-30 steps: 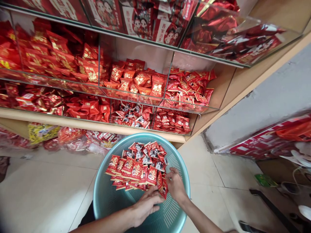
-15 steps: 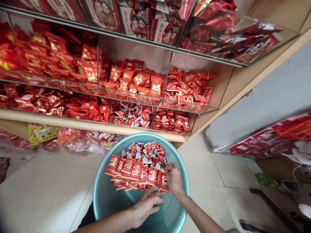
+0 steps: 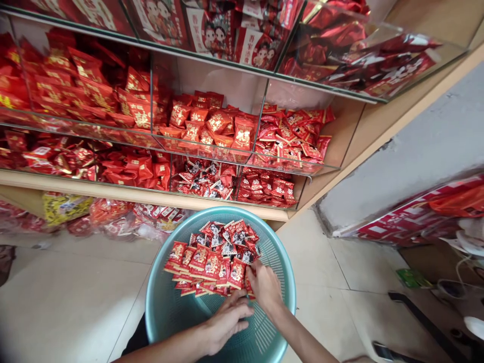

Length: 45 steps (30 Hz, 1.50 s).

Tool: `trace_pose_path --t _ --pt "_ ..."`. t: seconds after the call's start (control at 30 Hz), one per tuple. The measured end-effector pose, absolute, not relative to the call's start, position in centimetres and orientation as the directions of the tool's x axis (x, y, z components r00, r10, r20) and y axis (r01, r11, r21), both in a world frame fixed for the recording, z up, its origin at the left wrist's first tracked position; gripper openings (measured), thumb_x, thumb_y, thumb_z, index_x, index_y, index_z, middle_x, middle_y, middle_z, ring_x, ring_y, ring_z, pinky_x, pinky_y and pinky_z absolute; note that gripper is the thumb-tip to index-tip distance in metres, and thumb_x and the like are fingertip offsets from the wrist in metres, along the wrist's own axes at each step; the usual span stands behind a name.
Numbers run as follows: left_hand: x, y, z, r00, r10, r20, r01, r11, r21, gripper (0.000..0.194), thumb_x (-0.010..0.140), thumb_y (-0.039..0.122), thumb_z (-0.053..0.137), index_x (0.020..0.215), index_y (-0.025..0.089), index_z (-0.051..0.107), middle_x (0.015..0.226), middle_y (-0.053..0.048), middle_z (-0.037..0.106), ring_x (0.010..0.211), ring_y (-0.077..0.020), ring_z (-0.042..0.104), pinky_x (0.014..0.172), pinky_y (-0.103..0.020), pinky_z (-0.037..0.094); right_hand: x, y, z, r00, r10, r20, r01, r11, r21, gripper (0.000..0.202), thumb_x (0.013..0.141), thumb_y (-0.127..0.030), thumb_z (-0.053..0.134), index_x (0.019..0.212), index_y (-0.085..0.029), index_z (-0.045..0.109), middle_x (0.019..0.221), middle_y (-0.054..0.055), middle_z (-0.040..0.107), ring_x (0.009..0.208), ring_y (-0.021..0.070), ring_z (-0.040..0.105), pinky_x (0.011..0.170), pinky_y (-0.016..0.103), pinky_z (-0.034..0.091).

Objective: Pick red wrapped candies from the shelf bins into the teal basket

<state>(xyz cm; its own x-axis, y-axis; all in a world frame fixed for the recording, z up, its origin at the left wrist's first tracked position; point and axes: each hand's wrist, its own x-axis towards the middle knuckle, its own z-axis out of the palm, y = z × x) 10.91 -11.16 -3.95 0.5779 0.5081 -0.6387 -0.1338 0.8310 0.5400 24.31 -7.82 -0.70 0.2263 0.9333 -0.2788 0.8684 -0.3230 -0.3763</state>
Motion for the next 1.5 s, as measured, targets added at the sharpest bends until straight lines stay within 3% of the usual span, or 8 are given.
trace_pose_path --t 0.13,0.27,0.43,0.67,0.93,1.2,1.5 --pt "10.9 -11.1 -3.8 0.571 0.512 -0.642 -0.134 0.829 0.542 0.039 0.062 0.022 0.063 0.097 0.022 0.049 0.1 -0.001 0.054 0.101 -0.0179 0.047 0.083 -0.03 0.036 24.2 -6.8 -1.8 0.231 0.937 -0.261 0.883 -0.315 -0.349 0.027 0.085 -0.035 0.041 0.066 -0.023 0.057 0.064 0.005 0.065 0.061 0.0172 0.06 0.051 0.026 0.026" --pt "10.9 -11.1 -3.8 0.556 0.501 -0.663 -0.126 0.84 0.528 0.042 0.061 0.023 0.064 0.1 0.022 0.048 0.103 -0.001 0.053 0.104 -0.0185 0.046 0.085 -0.031 0.035 24.7 -6.4 -2.5 0.232 0.944 -0.236 0.83 -0.319 -0.459 0.028 0.079 -0.03 0.044 0.053 -0.021 0.049 0.052 0.001 0.055 0.052 0.0138 0.05 0.05 0.025 0.025" --pt "10.9 -11.1 -3.7 0.549 0.491 -0.676 -0.121 0.847 0.517 0.046 0.059 0.024 0.066 0.101 0.022 0.047 0.103 -0.002 0.053 0.105 -0.0189 0.046 0.086 -0.031 0.035 25.6 -6.3 -2.4 0.216 0.949 -0.228 0.789 -0.307 -0.531 0.026 0.075 -0.026 0.041 0.051 -0.02 0.044 0.049 -0.002 0.049 0.049 0.0112 0.043 0.05 0.024 0.025" --pt "10.8 -11.0 -3.5 0.539 0.488 -0.687 -0.116 0.851 0.513 0.049 0.058 0.025 0.067 0.104 0.022 0.048 0.108 -0.003 0.053 0.108 -0.02 0.045 0.087 -0.033 0.035 25.3 -6.5 -3.1 0.245 0.941 -0.232 0.764 -0.335 -0.551 0.035 0.076 -0.038 0.046 0.047 -0.02 0.042 0.046 -0.002 0.046 0.047 0.0107 0.037 0.048 0.025 0.023" --pt "10.8 -11.0 -3.3 0.549 0.493 -0.675 -0.126 0.847 0.516 0.049 0.058 0.023 0.064 0.104 0.022 0.047 0.097 -0.001 0.049 0.095 -0.0167 0.047 0.078 -0.028 0.036 25.4 -6.2 -4.2 0.262 0.938 -0.227 0.71 -0.347 -0.612 0.027 0.073 -0.03 0.044 0.048 -0.019 0.047 0.047 -0.001 0.052 0.048 0.0116 0.045 0.048 0.023 0.029" --pt "10.5 -10.8 -3.2 0.556 0.515 -0.653 -0.14 0.832 0.537 0.041 0.057 0.023 0.065 0.095 0.023 0.049 0.091 0.001 0.051 0.094 -0.0171 0.046 0.079 -0.03 0.034 26.9 -6.3 -3.5 0.191 0.944 -0.267 0.666 -0.325 -0.671 0.026 0.074 -0.035 0.039 0.054 -0.02 0.049 0.05 -0.001 0.056 0.048 0.0128 0.049 0.048 0.023 0.035" --pt "10.8 -10.8 -3.8 0.54 0.51 -0.67 -0.195 0.85 0.49 0.038 0.059 0.019 0.064 0.093 0.021 0.048 0.091 0.001 0.054 0.092 -0.0162 0.049 0.082 -0.031 0.036 27.1 -6.6 -3.4 0.173 0.939 -0.296 0.723 -0.325 -0.61 0.019 0.075 -0.027 0.04 0.06 -0.02 0.05 0.055 0.0 0.058 0.054 0.0139 0.054 0.052 0.023 0.035"
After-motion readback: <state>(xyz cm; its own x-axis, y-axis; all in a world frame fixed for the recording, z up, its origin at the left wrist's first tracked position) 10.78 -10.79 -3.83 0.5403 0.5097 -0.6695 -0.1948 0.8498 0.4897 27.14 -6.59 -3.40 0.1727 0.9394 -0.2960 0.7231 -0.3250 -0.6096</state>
